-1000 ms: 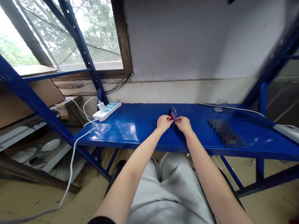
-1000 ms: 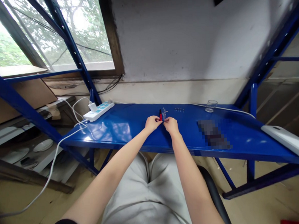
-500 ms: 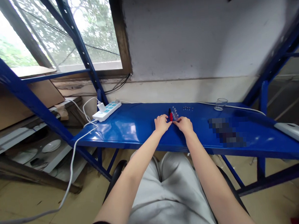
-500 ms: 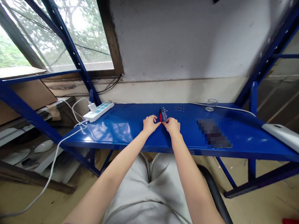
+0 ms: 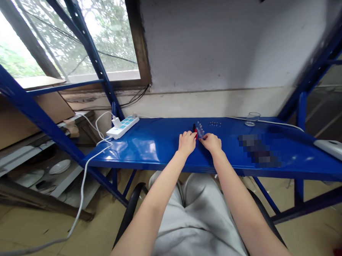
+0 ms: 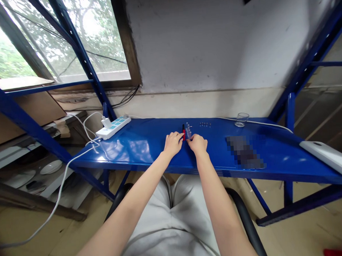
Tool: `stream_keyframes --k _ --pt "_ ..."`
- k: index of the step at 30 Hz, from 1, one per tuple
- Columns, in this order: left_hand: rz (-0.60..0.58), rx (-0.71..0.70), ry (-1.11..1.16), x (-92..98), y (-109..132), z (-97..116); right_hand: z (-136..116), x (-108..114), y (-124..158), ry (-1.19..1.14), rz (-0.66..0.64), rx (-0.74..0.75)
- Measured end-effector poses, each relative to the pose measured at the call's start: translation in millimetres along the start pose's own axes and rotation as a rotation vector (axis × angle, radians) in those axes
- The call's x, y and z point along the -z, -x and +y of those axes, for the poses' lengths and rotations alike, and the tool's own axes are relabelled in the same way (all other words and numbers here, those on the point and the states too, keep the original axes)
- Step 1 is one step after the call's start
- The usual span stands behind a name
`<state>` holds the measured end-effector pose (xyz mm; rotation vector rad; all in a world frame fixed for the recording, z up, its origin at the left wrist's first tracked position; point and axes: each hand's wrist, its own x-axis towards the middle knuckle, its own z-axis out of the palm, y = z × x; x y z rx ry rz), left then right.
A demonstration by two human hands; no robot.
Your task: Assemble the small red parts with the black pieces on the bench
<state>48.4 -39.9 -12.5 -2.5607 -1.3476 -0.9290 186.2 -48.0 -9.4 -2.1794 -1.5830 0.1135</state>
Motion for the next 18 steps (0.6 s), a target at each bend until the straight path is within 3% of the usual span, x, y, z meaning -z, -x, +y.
stream_keyframes --k 7,12,18 --pt "0.101 0.053 0.105 -2.1 -2.5 -3.7 -1.1 1.3 0.5 -0.011 -0.007 -0.013" --pt "0.280 0.153 0.346 -4.3 -7.2 -10.8 -1.0 0.7 0.4 -0.041 -0.009 0.013" --pt "0.433 0.109 0.541 -5.6 -10.5 -14.5 -2.6 -5.3 -0.4 -0.054 -0.011 0.192"
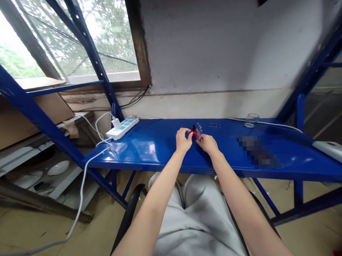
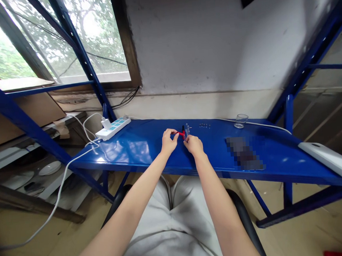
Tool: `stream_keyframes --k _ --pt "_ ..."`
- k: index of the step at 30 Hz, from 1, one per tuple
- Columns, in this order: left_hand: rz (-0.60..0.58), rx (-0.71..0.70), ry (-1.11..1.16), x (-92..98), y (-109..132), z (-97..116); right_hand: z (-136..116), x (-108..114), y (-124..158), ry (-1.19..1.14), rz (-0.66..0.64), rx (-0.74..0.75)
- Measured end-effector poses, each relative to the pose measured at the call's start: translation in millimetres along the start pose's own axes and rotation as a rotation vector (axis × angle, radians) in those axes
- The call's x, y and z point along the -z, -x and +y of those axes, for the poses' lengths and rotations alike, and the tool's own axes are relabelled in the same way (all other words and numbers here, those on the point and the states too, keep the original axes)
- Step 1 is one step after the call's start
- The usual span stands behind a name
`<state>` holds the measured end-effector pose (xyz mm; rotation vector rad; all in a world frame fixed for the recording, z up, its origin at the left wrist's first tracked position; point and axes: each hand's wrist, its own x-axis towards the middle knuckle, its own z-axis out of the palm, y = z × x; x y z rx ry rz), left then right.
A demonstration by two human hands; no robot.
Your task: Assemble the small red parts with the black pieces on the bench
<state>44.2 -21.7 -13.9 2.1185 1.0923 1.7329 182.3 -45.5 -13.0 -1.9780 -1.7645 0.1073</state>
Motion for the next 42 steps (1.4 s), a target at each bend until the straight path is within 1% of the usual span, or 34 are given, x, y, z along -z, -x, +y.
stream_keyframes --k 2,6,14,18,22,28,34,37,42 --pt "0.003 -0.003 0.011 -0.2 0.1 -0.3 -0.5 -0.8 -0.1 0.002 0.008 0.036" --pt "0.003 0.008 0.000 0.8 0.3 0.9 -1.3 0.4 0.8 0.005 0.013 0.047" --pt "-0.081 0.000 -0.053 6.7 1.5 12.2 -3.6 1.7 2.6 0.032 0.013 0.045" --pt "-0.119 -0.033 -0.048 5.6 2.6 13.4 -5.1 2.6 3.8 -0.001 0.063 0.070" --pt "-0.134 -0.022 -0.026 2.6 2.8 9.5 -6.7 3.6 5.3 -0.086 0.116 0.131" --pt "-0.102 0.032 0.069 0.1 1.0 4.5 -10.2 6.3 7.5 -0.174 0.150 0.187" --pt "-0.134 0.130 0.090 -1.0 0.1 2.0 -12.7 6.7 8.4 -0.215 0.214 0.245" --pt "-0.160 0.170 0.104 -1.0 -0.5 0.4 -13.7 5.3 7.8 -0.206 0.225 0.262" --pt "-0.165 0.295 0.208 -1.5 -2.6 -2.2 -16.8 5.4 9.5 -0.170 0.248 0.277"
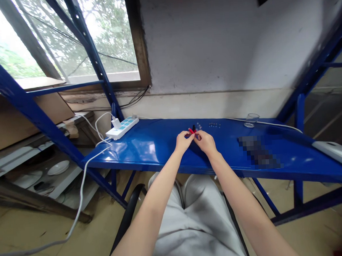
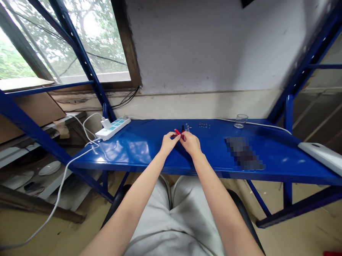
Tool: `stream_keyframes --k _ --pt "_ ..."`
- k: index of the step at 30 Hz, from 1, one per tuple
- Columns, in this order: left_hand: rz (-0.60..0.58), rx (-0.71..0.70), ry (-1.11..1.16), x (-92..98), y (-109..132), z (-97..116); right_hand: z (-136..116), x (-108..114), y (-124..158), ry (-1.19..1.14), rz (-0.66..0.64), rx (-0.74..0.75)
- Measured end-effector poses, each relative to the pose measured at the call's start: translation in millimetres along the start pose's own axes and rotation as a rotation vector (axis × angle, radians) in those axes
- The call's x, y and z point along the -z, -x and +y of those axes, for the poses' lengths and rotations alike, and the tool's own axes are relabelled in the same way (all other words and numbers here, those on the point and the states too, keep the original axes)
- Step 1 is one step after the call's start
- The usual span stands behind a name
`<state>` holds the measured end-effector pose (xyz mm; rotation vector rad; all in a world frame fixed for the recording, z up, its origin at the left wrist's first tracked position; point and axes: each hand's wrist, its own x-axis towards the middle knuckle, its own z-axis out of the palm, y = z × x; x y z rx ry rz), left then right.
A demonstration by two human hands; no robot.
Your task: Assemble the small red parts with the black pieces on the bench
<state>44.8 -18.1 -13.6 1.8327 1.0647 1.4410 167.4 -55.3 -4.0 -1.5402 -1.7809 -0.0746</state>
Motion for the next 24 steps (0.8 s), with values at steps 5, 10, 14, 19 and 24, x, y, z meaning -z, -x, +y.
stream_keyframes --k 5,10,14,19,24 --pt "-0.044 0.147 0.196 0.0 -1.6 0.8 -5.4 4.2 2.3 0.031 0.007 0.028" --pt "-0.150 0.168 0.183 15.4 -6.3 3.5 -5.2 -0.3 2.6 0.013 -0.002 0.090" --pt "-0.173 0.110 -0.026 46.0 -19.4 -1.6 -5.4 -5.3 2.6 -0.032 -0.001 0.159" --pt "-0.031 0.141 -0.609 96.5 -34.5 -15.8 -8.7 -3.0 3.7 -0.014 -0.012 0.119" --pt "0.025 0.270 -0.860 124.3 -33.9 -29.1 -10.3 -0.4 4.4 -0.006 -0.037 0.103"
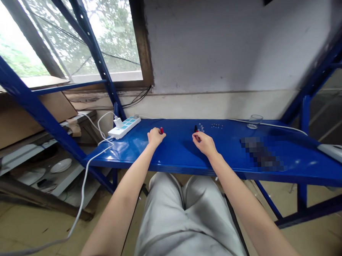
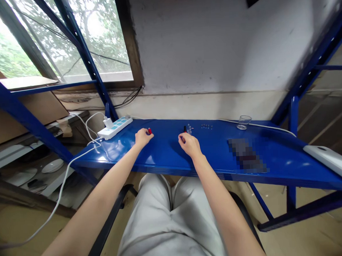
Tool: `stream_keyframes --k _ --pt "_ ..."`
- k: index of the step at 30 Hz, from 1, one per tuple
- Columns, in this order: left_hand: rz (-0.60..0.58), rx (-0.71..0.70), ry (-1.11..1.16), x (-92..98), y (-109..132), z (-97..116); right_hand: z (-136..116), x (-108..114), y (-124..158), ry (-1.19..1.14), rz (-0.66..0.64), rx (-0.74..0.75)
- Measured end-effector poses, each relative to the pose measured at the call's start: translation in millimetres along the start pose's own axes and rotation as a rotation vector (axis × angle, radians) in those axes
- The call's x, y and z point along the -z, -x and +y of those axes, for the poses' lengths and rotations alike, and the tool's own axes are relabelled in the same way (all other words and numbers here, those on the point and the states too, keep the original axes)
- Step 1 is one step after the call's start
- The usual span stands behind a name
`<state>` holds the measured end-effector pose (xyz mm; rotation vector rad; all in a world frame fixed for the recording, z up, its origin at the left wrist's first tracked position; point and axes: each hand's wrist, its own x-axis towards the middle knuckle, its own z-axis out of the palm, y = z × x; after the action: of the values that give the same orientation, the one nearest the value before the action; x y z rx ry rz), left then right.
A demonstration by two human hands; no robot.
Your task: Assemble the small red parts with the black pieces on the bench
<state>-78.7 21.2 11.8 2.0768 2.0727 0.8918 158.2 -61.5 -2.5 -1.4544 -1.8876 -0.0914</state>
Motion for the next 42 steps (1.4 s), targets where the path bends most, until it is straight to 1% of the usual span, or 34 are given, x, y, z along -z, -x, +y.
stream_keyframes --k 5,11,13,16,18,20,23,25,27,29,30,32,33,36,38,40,42 --pt "-0.088 0.099 -0.060 -7.4 -0.6 -8.5 0.0 0.6 0.1 -0.003 0.014 0.002" --pt "-0.067 0.112 -0.055 -12.2 -0.3 -7.8 1.7 0.5 0.2 -0.001 0.089 0.018" --pt "-0.045 0.108 -0.058 -12.9 0.0 -6.2 3.6 0.0 -0.4 -0.007 0.152 0.030" --pt "-0.029 0.129 -0.067 -14.4 -0.6 -3.3 8.1 -0.4 -1.6 -0.030 0.309 0.062" --pt "-0.032 0.146 -0.067 -14.9 -1.3 -1.5 11.4 0.3 -2.3 -0.030 0.408 0.046" --pt "-0.043 0.157 -0.064 -14.2 -1.0 0.1 14.5 1.7 -2.8 -0.011 0.467 -0.026" --pt "-0.031 0.172 -0.038 -10.8 3.0 2.7 17.8 4.9 -3.4 0.026 0.488 -0.203" --pt "0.032 0.181 0.008 -8.0 8.0 5.7 18.9 6.7 -3.7 0.054 0.452 -0.337" --pt "0.127 0.177 0.064 -6.0 14.1 11.0 19.3 7.7 -3.7 0.097 0.365 -0.452" --pt "0.226 0.121 0.112 -5.9 20.7 19.3 19.2 7.4 -3.2 0.147 0.247 -0.523" --pt "0.267 0.063 0.134 -6.5 24.1 24.7 19.2 6.8 -2.9 0.167 0.186 -0.537" --pt "0.317 -0.102 0.174 -9.0 31.6 38.0 19.5 5.1 -2.3 0.192 0.085 -0.539" --pt "0.316 -0.201 0.186 -10.7 35.7 45.7 19.8 4.2 -2.1 0.201 0.050 -0.537" --pt "0.230 -0.491 0.179 -17.1 49.0 70.1 20.5 2.3 -1.9 0.226 -0.007 -0.535" --pt "0.159 -0.626 0.139 -22.8 57.3 85.1 20.4 1.8 -2.0 0.245 -0.035 -0.532" --pt "0.089 -0.694 0.088 -29.8 63.9 96.8 19.8 1.7 -1.9 0.261 -0.060 -0.523" --pt "0.034 -0.694 0.033 -37.9 68.1 104.6 19.2 1.8 -1.6 0.273 -0.084 -0.512"
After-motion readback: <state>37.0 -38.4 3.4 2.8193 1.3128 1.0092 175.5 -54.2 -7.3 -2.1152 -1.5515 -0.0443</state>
